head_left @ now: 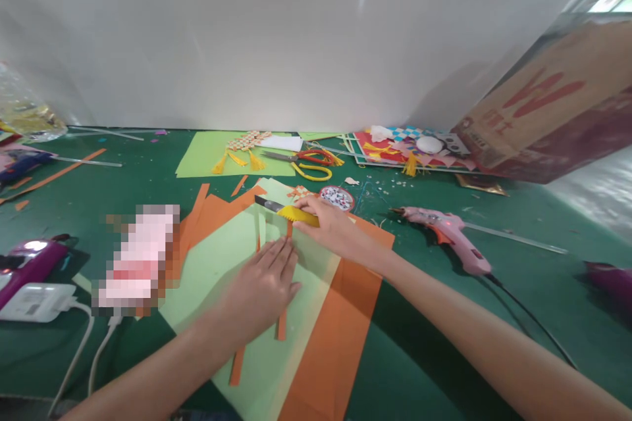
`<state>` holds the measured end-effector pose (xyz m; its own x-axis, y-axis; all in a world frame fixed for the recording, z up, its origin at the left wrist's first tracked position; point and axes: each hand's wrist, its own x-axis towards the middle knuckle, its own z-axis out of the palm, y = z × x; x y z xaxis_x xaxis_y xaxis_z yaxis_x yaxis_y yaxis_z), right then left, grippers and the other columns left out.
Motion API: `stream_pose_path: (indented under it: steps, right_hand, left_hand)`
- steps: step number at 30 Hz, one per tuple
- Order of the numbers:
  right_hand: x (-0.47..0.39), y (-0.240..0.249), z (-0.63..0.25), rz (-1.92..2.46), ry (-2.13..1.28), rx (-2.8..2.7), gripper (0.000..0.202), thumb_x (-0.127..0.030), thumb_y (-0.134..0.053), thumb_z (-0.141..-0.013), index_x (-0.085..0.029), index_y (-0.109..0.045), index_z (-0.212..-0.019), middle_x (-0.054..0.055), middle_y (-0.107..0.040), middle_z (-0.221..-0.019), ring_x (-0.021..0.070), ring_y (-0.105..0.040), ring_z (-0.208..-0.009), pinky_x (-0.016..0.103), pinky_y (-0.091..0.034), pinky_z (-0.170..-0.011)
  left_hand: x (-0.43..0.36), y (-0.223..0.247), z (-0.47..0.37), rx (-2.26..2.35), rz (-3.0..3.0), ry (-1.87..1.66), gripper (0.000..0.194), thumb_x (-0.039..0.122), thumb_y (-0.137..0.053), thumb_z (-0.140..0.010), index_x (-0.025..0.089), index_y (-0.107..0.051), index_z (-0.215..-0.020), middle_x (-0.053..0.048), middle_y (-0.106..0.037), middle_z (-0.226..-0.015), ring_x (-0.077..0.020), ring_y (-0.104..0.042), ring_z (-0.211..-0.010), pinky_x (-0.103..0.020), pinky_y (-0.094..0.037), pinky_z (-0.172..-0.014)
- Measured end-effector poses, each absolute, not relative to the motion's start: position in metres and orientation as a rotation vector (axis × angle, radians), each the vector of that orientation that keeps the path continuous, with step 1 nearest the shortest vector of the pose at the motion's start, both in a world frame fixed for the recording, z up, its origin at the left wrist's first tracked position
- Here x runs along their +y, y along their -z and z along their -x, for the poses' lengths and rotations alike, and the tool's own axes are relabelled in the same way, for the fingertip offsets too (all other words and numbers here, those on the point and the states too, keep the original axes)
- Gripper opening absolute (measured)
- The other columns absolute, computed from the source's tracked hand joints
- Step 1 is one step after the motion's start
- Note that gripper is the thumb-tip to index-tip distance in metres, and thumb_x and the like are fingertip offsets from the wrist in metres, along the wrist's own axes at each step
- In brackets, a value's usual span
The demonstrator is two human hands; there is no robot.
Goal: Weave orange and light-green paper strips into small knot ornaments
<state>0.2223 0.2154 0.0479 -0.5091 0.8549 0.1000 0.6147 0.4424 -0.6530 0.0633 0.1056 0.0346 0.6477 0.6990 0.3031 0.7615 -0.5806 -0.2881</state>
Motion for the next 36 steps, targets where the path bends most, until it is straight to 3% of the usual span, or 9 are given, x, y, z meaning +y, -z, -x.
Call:
stream_pose_path:
  steps: [11, 18, 25, 36]
  right_hand:
    - [0.215, -0.044, -0.22, 1.273, -0.711, -2.299, 0.021, -0.025, -0.055, -0.082, -0.02, -0.052, -0.102, 0.01, -0.061, -0.106, 0.0224, -0.054, -0.108, 0.037, -0.043, -0.089]
    - [0.21, -0.042, -0.218, 1.315, -0.629, -2.34, 0.025, -0.024, -0.055, -0.082, -0.02, -0.051, -0.106, 0.011, -0.059, -0.107, 0.0234, -0.053, -0.109, 0.035, -0.045, -0.084]
    - [0.207, -0.049, -0.219, 1.293, -0.596, -2.462, 0.033, -0.024, -0.056, -0.081, -0.018, -0.05, -0.114, 0.013, -0.057, -0.115, 0.025, -0.046, -0.118, 0.036, -0.043, -0.088]
    - [0.203, -0.06, -0.224, 1.269, -0.711, -2.581, 0.063, -0.04, -0.067, -0.075, -0.015, -0.043, -0.127, 0.017, -0.05, -0.121, 0.0298, -0.039, -0.124, 0.039, -0.042, -0.089]
  left_hand:
    - [0.059, -0.037, -0.061, -1.001, 2.424, 0.299, 0.031, 0.008, -0.05, -0.082, 0.0, -0.06, -0.111, -0.021, -0.069, -0.109, -0.0269, -0.065, -0.102, -0.039, -0.043, -0.095]
    - [0.038, -0.049, -0.067, -0.971, 2.44, 0.293, 0.037, 0.006, -0.04, -0.077, 0.002, -0.059, -0.11, -0.016, -0.072, -0.101, -0.0269, -0.068, -0.095, -0.038, -0.044, -0.09]
    - [0.043, -0.051, -0.068, -0.899, 2.433, 0.263, 0.035, 0.006, -0.043, -0.076, 0.002, -0.058, -0.107, -0.015, -0.074, -0.093, -0.0267, -0.07, -0.088, -0.038, -0.049, -0.084]
    - [0.042, -0.049, -0.068, -0.913, 2.419, 0.29, 0.032, 0.004, -0.04, -0.079, 0.001, -0.058, -0.105, -0.016, -0.074, -0.093, -0.0268, -0.07, -0.088, -0.038, -0.049, -0.084]
